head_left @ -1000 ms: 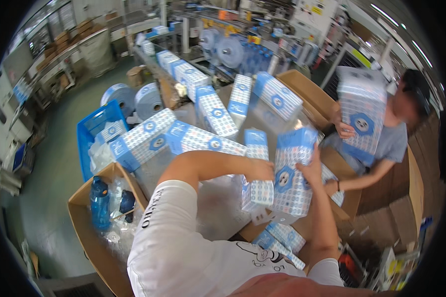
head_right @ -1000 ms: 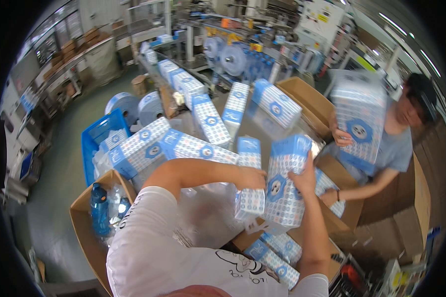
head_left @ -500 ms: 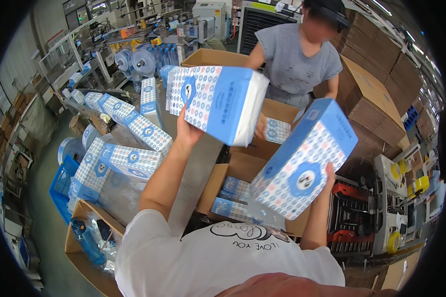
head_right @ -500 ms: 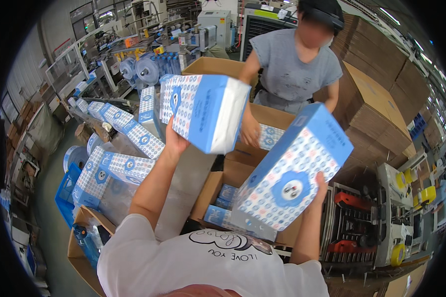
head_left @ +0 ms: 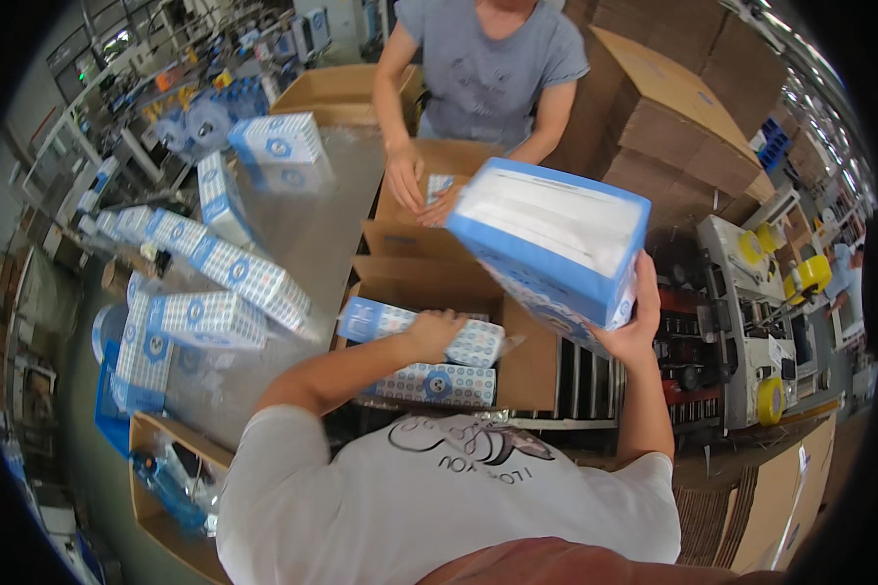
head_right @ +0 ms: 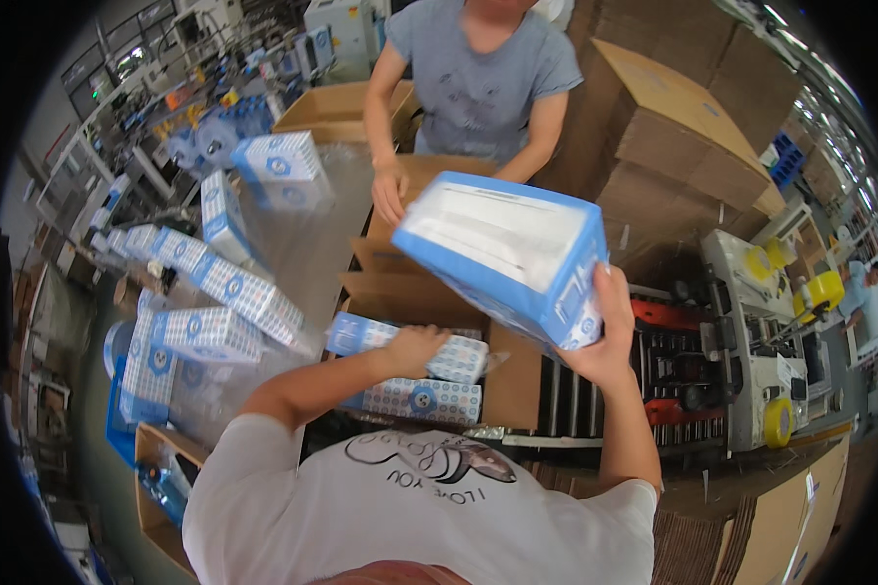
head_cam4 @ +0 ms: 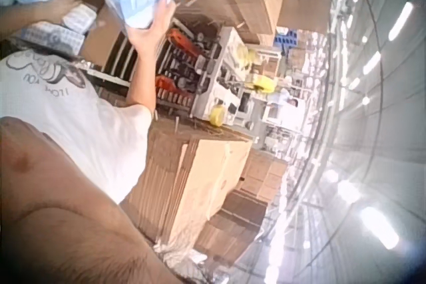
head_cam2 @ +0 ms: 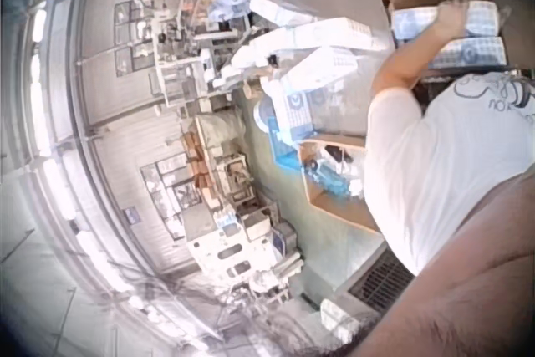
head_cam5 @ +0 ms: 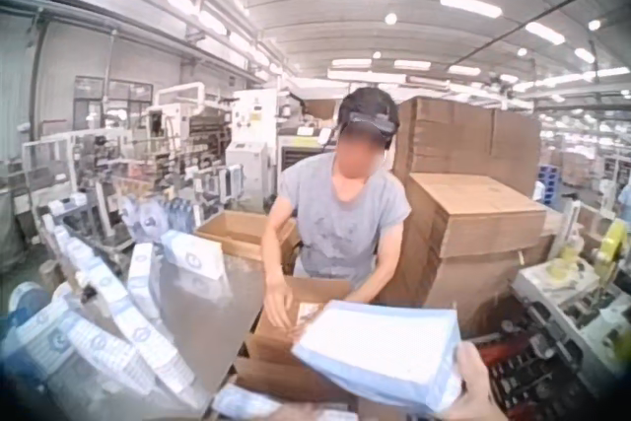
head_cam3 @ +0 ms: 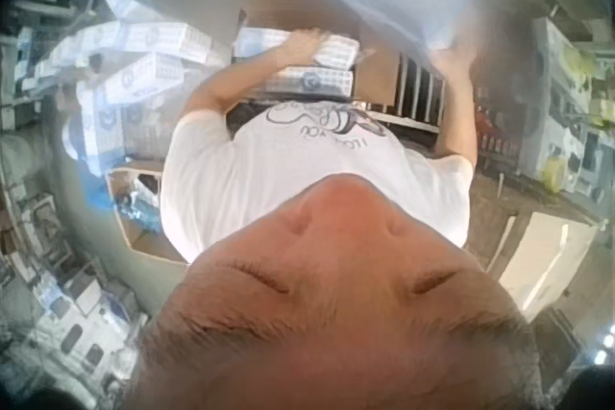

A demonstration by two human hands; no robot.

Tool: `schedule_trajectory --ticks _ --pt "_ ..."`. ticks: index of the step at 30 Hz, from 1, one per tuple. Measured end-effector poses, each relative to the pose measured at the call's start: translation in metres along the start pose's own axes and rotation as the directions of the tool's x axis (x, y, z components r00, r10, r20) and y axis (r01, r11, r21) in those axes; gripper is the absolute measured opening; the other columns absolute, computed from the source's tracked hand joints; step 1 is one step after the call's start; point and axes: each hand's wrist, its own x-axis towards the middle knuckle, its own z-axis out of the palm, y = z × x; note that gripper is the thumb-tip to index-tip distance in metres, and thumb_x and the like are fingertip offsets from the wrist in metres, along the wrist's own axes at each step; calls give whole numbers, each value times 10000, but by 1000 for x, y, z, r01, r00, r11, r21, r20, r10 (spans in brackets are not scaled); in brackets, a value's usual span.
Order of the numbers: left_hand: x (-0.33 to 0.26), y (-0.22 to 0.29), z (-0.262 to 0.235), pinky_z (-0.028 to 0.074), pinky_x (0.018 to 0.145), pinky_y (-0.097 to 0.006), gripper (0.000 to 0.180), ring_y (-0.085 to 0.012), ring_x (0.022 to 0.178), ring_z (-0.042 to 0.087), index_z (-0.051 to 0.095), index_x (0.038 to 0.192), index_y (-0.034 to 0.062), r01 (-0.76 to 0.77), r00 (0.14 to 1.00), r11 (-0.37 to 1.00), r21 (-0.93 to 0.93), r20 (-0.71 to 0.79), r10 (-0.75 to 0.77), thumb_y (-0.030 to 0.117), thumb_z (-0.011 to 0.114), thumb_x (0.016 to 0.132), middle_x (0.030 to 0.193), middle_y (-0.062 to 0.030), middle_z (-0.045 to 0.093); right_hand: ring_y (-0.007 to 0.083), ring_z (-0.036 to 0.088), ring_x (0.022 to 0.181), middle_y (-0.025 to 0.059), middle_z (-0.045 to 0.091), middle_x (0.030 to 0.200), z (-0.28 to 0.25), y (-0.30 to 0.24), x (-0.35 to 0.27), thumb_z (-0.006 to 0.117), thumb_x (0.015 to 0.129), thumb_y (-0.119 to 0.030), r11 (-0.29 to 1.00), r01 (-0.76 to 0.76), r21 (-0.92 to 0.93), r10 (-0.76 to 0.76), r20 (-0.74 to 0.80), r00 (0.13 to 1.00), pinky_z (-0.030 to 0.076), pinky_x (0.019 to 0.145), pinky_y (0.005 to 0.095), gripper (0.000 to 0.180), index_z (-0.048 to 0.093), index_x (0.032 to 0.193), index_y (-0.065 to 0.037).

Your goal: The person folds cardboard boxes, packs wrapped tissue packages into the boxes by hand, and pushes the packed boxes onto a roller conveyor.

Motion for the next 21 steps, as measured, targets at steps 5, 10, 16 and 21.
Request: schedule_trajectory --ticks 5,10,16,21 --pt "5 -6 72 295 1044 -550 1018 -386 1254 414 184 1482 12 77 989 995 -61 134 -68 438 707 719 1344 -256 413 380 552 1014 221 532 1169 113 -3 9 783 605 -52 996 51 78 -77 382 921 463 862 416 848 481 1387 -184" --pt "-30 -23 56 275 1079 -513 1023 -394 1278 374 200 1463 -36 -97 986 979 -180 116 118 434 728 723 1341 -253 398 398 485 1114 217 498 1240 248 50 -38 729 750 -191 998 -6 -63 53 780 624 382 976 454 681 491 1385 -242" --pt "-56 -83 43 179 1155 -469 708 -376 1361 301 382 1400 13 -171 976 946 -277 -179 123 266 687 813 1409 -241 379 365 411 1249 156 421 1405 267 90 -120 591 892 -394 966 -198 -166 257 669 698 312 1062 457 575 458 1405 -170" --pt "-71 -131 85 167 1163 -455 672 -394 1404 234 360 1405 -37 68 865 953 -296 -458 -204 215 649 853 1491 -240 299 372 391 1298 175 377 1453 181 88 -190 591 859 -507 484 -421 -767 772 148 618 301 1088 464 724 395 1430 -106"
